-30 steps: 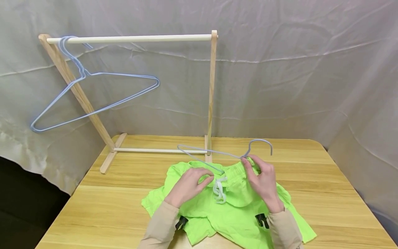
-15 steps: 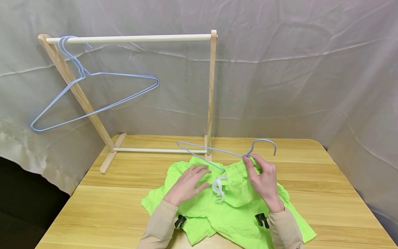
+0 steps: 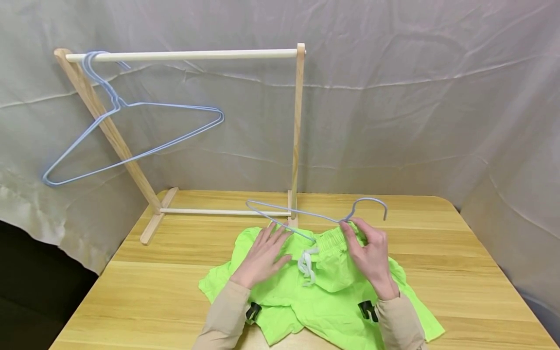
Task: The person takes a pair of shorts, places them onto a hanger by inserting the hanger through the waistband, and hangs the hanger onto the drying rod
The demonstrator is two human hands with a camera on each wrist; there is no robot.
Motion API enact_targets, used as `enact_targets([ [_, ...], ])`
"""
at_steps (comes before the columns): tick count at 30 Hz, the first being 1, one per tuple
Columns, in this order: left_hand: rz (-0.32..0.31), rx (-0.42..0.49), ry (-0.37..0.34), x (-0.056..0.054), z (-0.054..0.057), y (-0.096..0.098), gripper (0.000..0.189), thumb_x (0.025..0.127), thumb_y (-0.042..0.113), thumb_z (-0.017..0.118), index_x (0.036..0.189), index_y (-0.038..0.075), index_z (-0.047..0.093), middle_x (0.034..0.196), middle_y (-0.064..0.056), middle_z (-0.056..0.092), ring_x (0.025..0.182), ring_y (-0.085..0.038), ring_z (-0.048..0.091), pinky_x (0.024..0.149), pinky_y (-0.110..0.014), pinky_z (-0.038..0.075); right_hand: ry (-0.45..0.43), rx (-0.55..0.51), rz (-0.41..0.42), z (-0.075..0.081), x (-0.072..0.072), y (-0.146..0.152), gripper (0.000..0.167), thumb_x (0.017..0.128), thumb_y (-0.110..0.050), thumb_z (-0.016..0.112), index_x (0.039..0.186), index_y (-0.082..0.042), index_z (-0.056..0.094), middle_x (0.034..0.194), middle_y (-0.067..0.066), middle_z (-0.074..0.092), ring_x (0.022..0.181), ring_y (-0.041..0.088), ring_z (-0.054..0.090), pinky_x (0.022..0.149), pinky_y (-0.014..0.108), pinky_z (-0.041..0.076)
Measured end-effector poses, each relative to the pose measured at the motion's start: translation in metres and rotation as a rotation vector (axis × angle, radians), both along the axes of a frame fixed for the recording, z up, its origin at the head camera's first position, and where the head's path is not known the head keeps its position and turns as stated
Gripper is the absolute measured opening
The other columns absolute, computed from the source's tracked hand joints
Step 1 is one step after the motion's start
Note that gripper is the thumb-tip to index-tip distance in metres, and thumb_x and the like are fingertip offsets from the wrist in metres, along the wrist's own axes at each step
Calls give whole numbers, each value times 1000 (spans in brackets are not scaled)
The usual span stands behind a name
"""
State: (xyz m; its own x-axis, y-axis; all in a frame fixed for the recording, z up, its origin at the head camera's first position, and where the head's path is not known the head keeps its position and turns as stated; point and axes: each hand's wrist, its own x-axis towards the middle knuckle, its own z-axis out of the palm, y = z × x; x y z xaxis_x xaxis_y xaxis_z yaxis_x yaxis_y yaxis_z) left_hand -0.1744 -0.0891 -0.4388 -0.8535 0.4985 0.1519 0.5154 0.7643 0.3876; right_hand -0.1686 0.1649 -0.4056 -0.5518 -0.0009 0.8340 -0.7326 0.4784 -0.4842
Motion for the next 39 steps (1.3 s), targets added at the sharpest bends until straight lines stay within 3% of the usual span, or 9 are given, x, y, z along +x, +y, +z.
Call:
enact_targets([
  [5, 44, -17, -19, -1, -6, -1, 58, 103, 33, 53, 154, 8, 37, 165, -15, 30, 156, -39, 14, 126, -58, 10, 9, 4, 12, 0, 0, -1, 18, 76, 20, 67, 91, 9, 71, 50, 4, 46, 43, -4, 22, 40, 14, 20],
  [12, 84, -13, 31, -3, -8, -4, 51, 102, 30, 57, 147, 8, 46, 151, -18, 46, 153, -39, 27, 126, -59, 14, 3, 3, 19, -2, -1, 0, 20, 76, 18, 69, 92, 6, 72, 53, 6, 55, 44, -5, 24, 41, 14, 23],
  [15, 104, 14, 48, -4, -8, -7, 47, 100, 28, 60, 142, 7, 51, 146, -18, 51, 146, -38, 37, 124, -59, 22, -2, -2, 23, -2, -1, 0, 21, 76, 18, 69, 93, 6, 73, 56, 8, 59, 44, -5, 25, 42, 15, 24],
  [20, 168, 49, 56, -7, -9, -14, 37, 97, 26, 65, 128, 6, 62, 137, -15, 57, 132, -36, 47, 113, -54, 40, -2, -10, 21, -1, 0, 0, 22, 76, 18, 69, 94, 5, 73, 58, 10, 62, 45, -5, 26, 42, 15, 25],
  [26, 250, 75, 52, -10, -10, -23, 29, 94, 28, 69, 112, 6, 70, 126, -9, 63, 118, -32, 49, 99, -47, 44, -8, -21, 26, 1, 1, 0, 19, 78, 17, 68, 93, 5, 73, 68, 16, 69, 47, -6, 28, 44, 15, 27],
  [32, 294, 192, -22, -13, -7, -36, 22, 87, 23, 77, 101, 6, 73, 104, -9, 75, 90, -23, 64, 81, -39, 52, -13, -28, 25, 3, 3, 1, 16, 82, 16, 67, 93, 6, 72, 70, 18, 69, 49, -7, 28, 45, 15, 27],
  [36, 293, 288, -90, -15, -2, -45, 21, 87, 22, 78, 100, 6, 72, 99, -7, 75, 80, -13, 61, 74, -31, 52, -17, -36, 23, 3, 3, 1, 16, 81, 15, 67, 93, 6, 72, 66, 16, 67, 48, -6, 27, 45, 15, 25],
  [39, 284, 335, -90, -16, 2, -50, 23, 87, 23, 78, 101, 6, 73, 92, -5, 73, 74, -10, 54, 70, -25, 47, -31, -51, 24, 3, 3, 3, 16, 81, 16, 67, 92, 6, 72, 61, 11, 62, 49, -6, 26, 44, 15, 24],
])
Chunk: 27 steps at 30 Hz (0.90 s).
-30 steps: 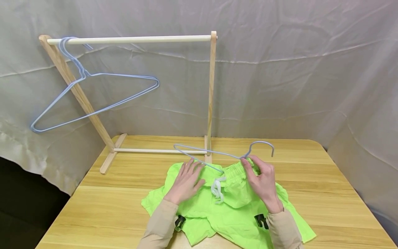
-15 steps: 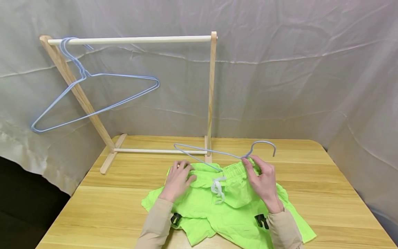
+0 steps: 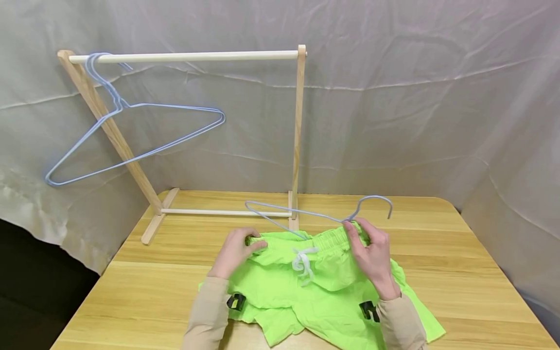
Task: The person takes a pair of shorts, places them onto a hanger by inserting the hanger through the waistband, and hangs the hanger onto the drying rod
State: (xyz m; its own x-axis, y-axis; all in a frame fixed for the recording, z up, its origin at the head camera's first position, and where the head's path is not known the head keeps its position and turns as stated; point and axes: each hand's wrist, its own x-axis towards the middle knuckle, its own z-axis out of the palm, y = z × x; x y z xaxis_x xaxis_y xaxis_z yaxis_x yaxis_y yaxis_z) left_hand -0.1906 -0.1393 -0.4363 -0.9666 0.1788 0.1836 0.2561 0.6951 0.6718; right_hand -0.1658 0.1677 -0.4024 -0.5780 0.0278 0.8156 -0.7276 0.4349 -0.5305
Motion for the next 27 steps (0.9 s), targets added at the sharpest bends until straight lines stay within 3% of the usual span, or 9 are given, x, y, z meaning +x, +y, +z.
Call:
enact_targets([
  [4, -8, 81, 70, 0, 7, -5, 25, 85, 25, 79, 101, 7, 73, 79, -2, 65, 65, -10, 45, 62, -21, 41, -12, -29, -7, 0, 0, 1, 17, 80, 18, 66, 91, 7, 72, 54, 4, 51, 48, -6, 24, 43, 15, 22],
  [7, -19, 158, 190, 0, 9, -7, 21, 83, 23, 81, 97, 9, 73, 76, 0, 61, 62, -7, 40, 60, -19, 38, -21, -49, -21, 0, -1, 3, 17, 80, 20, 65, 91, 8, 71, 52, 3, 44, 48, -7, 23, 43, 16, 20],
  [13, -98, 357, 567, -3, 8, -9, 11, 84, 15, 80, 83, 8, 71, 73, -3, 65, 62, 0, 39, 56, -19, 36, -35, -69, -31, 1, 0, 6, 15, 82, 19, 63, 90, 8, 71, 54, 4, 47, 48, -6, 25, 44, 17, 22],
  [16, -116, 461, 765, -6, 9, -7, 29, 91, 24, 74, 70, 6, 66, 60, -5, 58, 55, -2, 36, 51, -20, 31, -26, -67, -19, 1, 0, 7, 15, 82, 20, 63, 89, 8, 71, 54, 5, 47, 48, -4, 26, 44, 17, 23],
  [18, -87, 509, 889, -7, 11, -5, 45, 96, 30, 69, 59, 7, 60, 52, -4, 52, 50, -4, 35, 49, -20, 29, -24, -59, -4, 1, 0, 7, 16, 82, 20, 63, 88, 7, 71, 53, 4, 44, 49, -3, 25, 44, 17, 22],
  [22, 36, 544, 1098, -7, 15, -2, 59, 99, 29, 64, 47, 10, 42, 43, 0, 34, 43, -7, 24, 44, -18, 21, -10, -17, 37, 1, -1, 8, 14, 83, 16, 64, 86, 5, 72, 50, 1, 35, 50, -5, 21, 44, 15, 19],
  [27, 113, 534, 1204, -6, 19, -1, 62, 100, 28, 61, 45, 11, 38, 41, 0, 32, 41, -6, 19, 42, -17, 17, -30, 19, 72, -1, -1, 8, 17, 82, 17, 65, 86, 2, 73, 51, 0, 36, 50, -5, 22, 44, 15, 20],
])
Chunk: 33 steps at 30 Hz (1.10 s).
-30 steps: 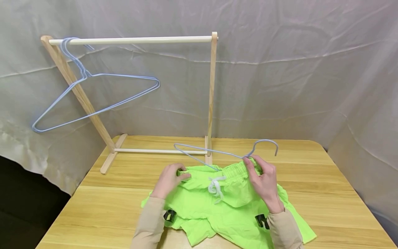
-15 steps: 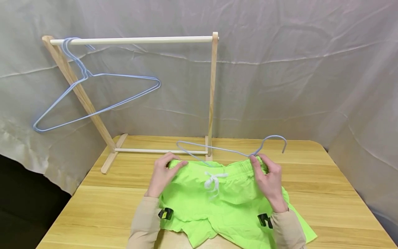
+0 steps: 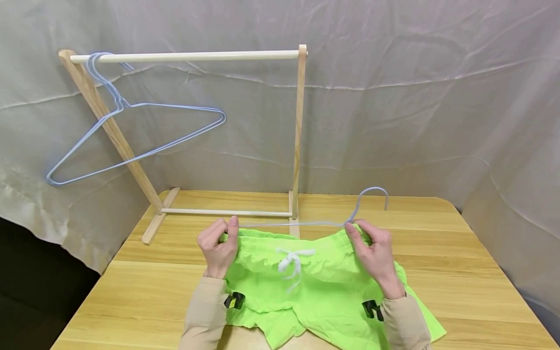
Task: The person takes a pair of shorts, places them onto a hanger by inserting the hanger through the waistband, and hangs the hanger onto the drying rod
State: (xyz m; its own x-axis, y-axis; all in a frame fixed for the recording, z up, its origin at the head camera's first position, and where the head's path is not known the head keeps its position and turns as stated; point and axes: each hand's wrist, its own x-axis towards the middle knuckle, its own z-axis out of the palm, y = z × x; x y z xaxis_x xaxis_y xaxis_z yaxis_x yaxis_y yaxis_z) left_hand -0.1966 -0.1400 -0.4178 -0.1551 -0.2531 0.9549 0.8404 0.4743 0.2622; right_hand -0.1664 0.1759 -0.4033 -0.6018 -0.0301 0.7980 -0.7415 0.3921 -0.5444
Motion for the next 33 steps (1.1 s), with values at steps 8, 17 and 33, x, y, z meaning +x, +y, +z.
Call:
enact_targets([
  [8, -40, -162, -26, 2, 6, 0, 60, 102, 31, 59, 48, 12, 44, 43, 4, 38, 39, -5, 24, 41, -15, 21, -28, 42, 74, -1, 1, 1, 21, 80, 20, 63, 88, 3, 73, 52, 1, 50, 46, -5, 31, 42, 15, 28],
  [17, -69, -363, -138, 7, 8, 6, 54, 103, 35, 57, 54, 13, 50, 48, 4, 45, 44, -4, 36, 46, -12, 32, -16, 132, 89, 0, 1, -2, 14, 85, 10, 66, 87, -1, 73, 58, 2, 63, 50, -10, 38, 44, 13, 34],
  [33, -69, -608, -236, 16, 6, 29, 42, 96, 45, 56, 80, 7, 65, 71, -2, 71, 61, -10, 64, 60, -11, 51, 53, 204, 82, -3, 4, -21, 11, 85, 6, 68, 91, 0, 74, 66, 6, 69, 50, -8, 36, 48, 11, 38],
])
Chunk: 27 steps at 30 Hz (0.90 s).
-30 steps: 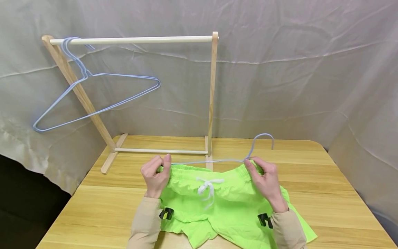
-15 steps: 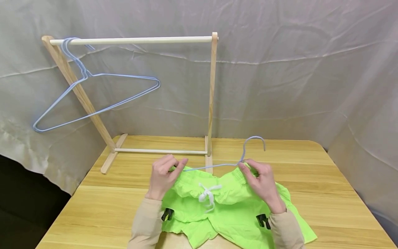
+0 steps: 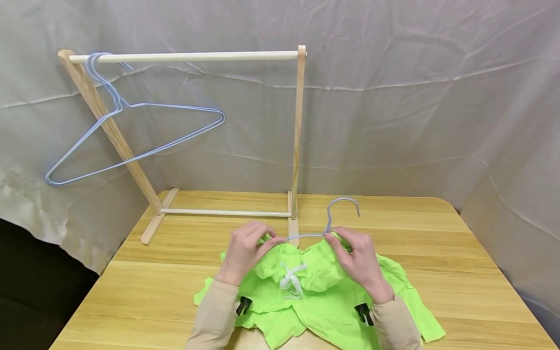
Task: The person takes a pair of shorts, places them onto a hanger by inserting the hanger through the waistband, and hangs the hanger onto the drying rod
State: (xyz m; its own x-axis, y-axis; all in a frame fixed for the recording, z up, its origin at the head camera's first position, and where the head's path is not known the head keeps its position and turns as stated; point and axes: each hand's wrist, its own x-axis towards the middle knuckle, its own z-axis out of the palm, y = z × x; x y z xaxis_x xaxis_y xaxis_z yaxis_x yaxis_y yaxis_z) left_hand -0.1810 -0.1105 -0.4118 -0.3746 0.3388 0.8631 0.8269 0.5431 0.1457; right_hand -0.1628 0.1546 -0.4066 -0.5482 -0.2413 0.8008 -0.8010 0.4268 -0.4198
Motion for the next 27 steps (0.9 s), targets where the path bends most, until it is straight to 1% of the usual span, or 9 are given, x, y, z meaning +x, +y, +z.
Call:
enact_targets([
  [2, -3, -22, -7, 1, 0, 3, 42, 96, 46, 57, 80, 8, 65, 72, -1, 71, 62, -9, 64, 61, -12, 51, 18, 10, 0, 0, 0, -2, 10, 85, 6, 68, 91, 0, 74, 69, 7, 72, 50, -8, 37, 49, 12, 40],
  [4, -10, -42, -13, 2, -1, 6, 39, 93, 46, 61, 80, 9, 66, 73, 0, 71, 64, -9, 65, 62, -13, 51, 35, 19, -3, 0, 0, -4, 10, 85, 6, 69, 92, 0, 74, 73, 10, 74, 50, -8, 36, 50, 12, 41],
  [7, -16, -67, -18, 3, -2, 10, 31, 88, 40, 71, 81, 10, 68, 74, 1, 72, 65, -8, 64, 63, -12, 51, 41, 24, -5, 0, 1, -6, 10, 85, 5, 69, 92, 0, 74, 76, 11, 75, 49, -8, 35, 52, 12, 44],
  [10, -13, -77, -14, 4, -3, 13, 23, 84, 31, 76, 82, 10, 70, 74, 1, 71, 64, -7, 62, 61, -10, 49, 39, 23, -8, 0, 2, -8, 11, 85, 5, 70, 93, -2, 74, 76, 11, 75, 49, -7, 33, 51, 11, 41],
  [14, 10, -76, 12, 4, -4, 14, 22, 88, 30, 73, 81, 10, 70, 72, 2, 70, 61, -5, 60, 59, -8, 46, 35, 16, -11, -1, 3, -8, 11, 85, 4, 70, 94, -2, 74, 75, 10, 75, 49, -6, 32, 49, 11, 37],
  [18, 28, -56, 40, 4, -4, 14, 28, 93, 34, 67, 79, 10, 70, 70, 3, 68, 60, -6, 59, 58, -8, 45, 32, 13, -14, 0, 3, -7, 11, 87, 3, 69, 96, -1, 74, 77, 11, 75, 50, -7, 32, 53, 13, 43],
  [22, 32, -18, 52, 3, -4, 13, 29, 93, 33, 68, 77, 9, 69, 68, 2, 67, 58, -6, 59, 57, -9, 46, 23, 11, -14, 1, 2, -5, 10, 89, 4, 68, 96, 0, 74, 76, 10, 75, 51, -9, 29, 53, 12, 42],
  [26, 43, 9, 67, 2, -3, 11, 30, 93, 33, 69, 76, 8, 68, 66, 2, 65, 56, -7, 57, 55, -10, 46, 7, 7, -5, 2, 2, -2, 9, 89, 4, 66, 94, 0, 73, 74, 9, 73, 51, -10, 28, 50, 11, 38],
  [27, 47, 15, 76, 1, -4, 10, 32, 94, 34, 67, 75, 8, 67, 65, 2, 65, 56, -7, 57, 55, -10, 45, 6, 4, -2, 2, 2, -1, 9, 89, 5, 66, 94, 0, 73, 75, 9, 74, 51, -10, 28, 50, 11, 38],
])
